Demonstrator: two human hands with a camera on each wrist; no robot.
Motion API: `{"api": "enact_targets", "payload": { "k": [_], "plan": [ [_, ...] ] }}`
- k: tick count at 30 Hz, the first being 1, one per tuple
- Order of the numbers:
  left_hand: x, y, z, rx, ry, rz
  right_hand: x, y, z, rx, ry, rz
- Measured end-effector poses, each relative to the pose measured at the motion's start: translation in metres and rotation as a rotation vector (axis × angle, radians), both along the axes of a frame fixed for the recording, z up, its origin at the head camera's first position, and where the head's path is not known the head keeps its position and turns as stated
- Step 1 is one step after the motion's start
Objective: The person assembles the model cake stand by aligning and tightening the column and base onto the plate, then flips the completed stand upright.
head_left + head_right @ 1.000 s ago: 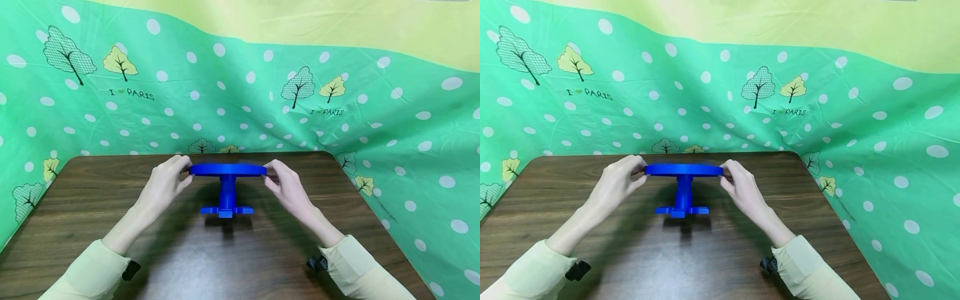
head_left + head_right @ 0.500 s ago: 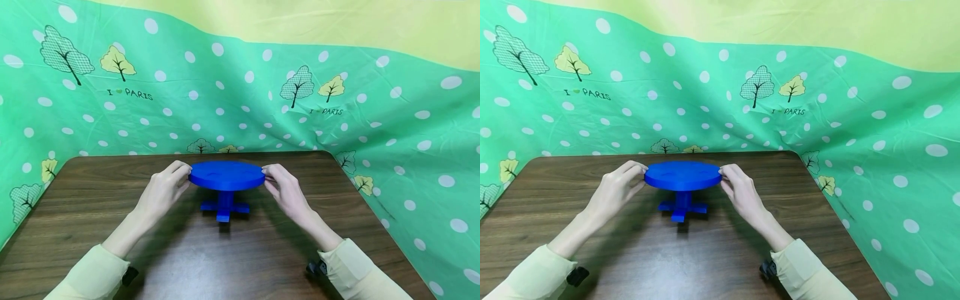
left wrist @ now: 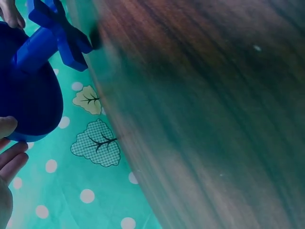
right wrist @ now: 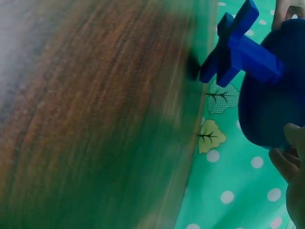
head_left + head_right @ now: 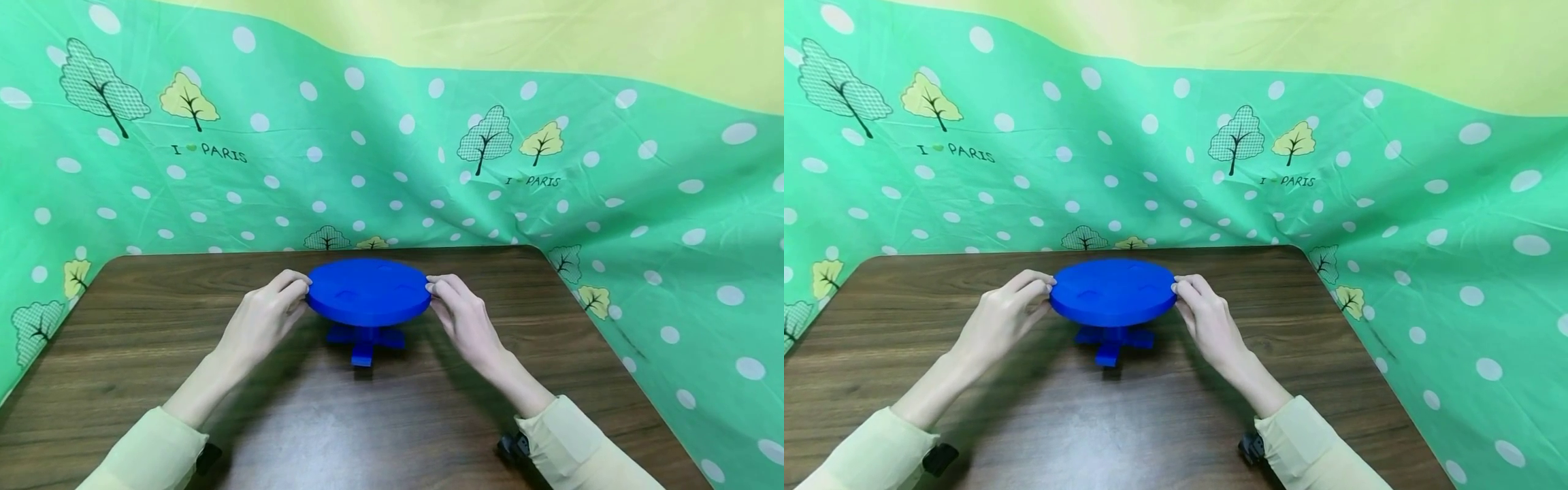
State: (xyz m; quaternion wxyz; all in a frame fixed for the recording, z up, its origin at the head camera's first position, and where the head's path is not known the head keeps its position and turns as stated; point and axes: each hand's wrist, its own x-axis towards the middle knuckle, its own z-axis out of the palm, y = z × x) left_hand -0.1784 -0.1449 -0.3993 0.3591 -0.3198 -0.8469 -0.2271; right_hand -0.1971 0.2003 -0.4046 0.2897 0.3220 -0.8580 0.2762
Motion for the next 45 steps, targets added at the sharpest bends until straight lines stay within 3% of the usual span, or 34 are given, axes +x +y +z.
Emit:
{"api": "enact_targets", "payload": {
  "k": [10, 15, 24, 45],
  "plan": [
    [0.002, -0.001, -0.006, -0.009, 0.029, 0.005, 0.003, 0.003, -0.006, -0.003, 0.047, 0.026],
    [0.003, -0.001, -0.007, -0.006, 0.010, -0.011, 0.005, 0.007, -0.010, -0.013, 0.075, 0.051],
    [0.008, -0.006, -0.009, -0.034, -0.062, -0.026, 0.008, 0.014, -0.011, 0.004, 0.002, 0.066],
    [0.018, -0.010, -0.018, -0.135, -0.046, -0.040, 0.008, 0.021, -0.016, 0.047, -0.091, 0.082]
  ]
}}
